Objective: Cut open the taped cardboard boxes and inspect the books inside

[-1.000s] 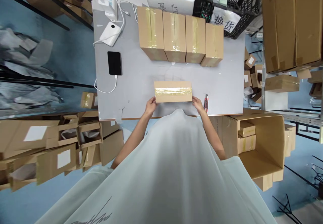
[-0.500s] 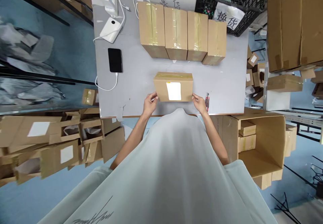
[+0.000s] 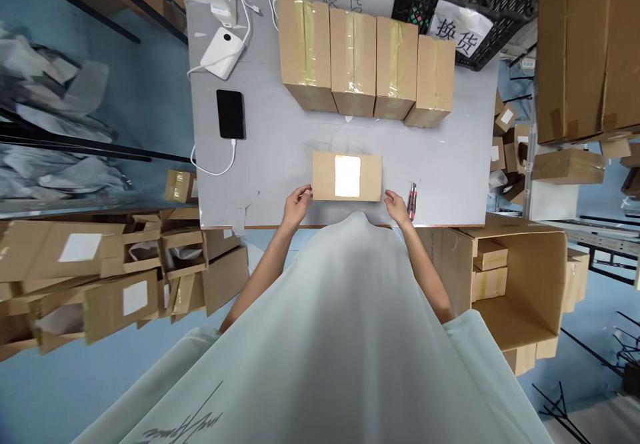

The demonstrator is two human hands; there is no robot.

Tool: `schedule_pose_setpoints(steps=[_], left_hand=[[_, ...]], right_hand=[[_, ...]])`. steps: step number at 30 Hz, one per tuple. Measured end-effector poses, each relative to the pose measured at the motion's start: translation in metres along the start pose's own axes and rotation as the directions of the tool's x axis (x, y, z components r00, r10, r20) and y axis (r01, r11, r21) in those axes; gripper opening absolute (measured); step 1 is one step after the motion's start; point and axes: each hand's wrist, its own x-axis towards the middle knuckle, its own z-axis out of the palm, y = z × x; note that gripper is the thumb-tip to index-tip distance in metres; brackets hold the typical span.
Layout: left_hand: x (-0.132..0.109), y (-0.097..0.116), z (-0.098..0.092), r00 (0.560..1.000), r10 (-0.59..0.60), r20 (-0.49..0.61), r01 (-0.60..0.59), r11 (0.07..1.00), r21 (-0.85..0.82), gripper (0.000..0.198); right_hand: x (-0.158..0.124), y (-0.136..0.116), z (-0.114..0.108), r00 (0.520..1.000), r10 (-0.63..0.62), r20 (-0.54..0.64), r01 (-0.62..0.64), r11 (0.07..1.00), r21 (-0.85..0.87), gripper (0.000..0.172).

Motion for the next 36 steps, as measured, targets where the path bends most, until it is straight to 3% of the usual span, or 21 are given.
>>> schedule_pose_setpoints(steps=[3,11,21,25,29,36], left_hand=[[-0.006,-0.006,0.004,0.995,-0.1,-0.007,0.1,0.995,-0.006,0.052],[-0.009,-0.002,0.004,0.994,-0.113,-0.004,0.113,0.993,-0.018,0.054],[-0.011,0.058,-0.011,0.987,0.161,-0.029,-0.163,0.975,-0.149,0.072],[-0.011,0.075,-0.017,0.977,0.208,-0.056,-0.213,0.969,-0.126,0.071],[-0.007,0.07,-0.016,0.988,0.141,-0.06,-0.146,0.985,-0.093,0.065],[-0.013,0.047,-0.007,0.994,0.044,-0.101,-0.057,0.989,-0.137,0.051]], right_hand=[[-0.003,0.008,0.004,0.999,0.024,0.033,-0.024,1.0,0.001,0.048],[-0.012,-0.004,0.009,0.998,-0.001,0.063,-0.001,1.0,0.021,0.039],[-0.027,-0.066,-0.024,0.98,-0.2,-0.001,0.2,0.979,0.035,0.046],[-0.037,-0.086,-0.025,0.97,-0.242,0.008,0.241,0.969,0.053,0.05],[-0.037,-0.089,-0.016,0.973,-0.231,0.003,0.231,0.973,0.017,0.048],[-0.037,-0.08,-0.01,0.981,-0.191,0.023,0.192,0.964,-0.186,0.038]])
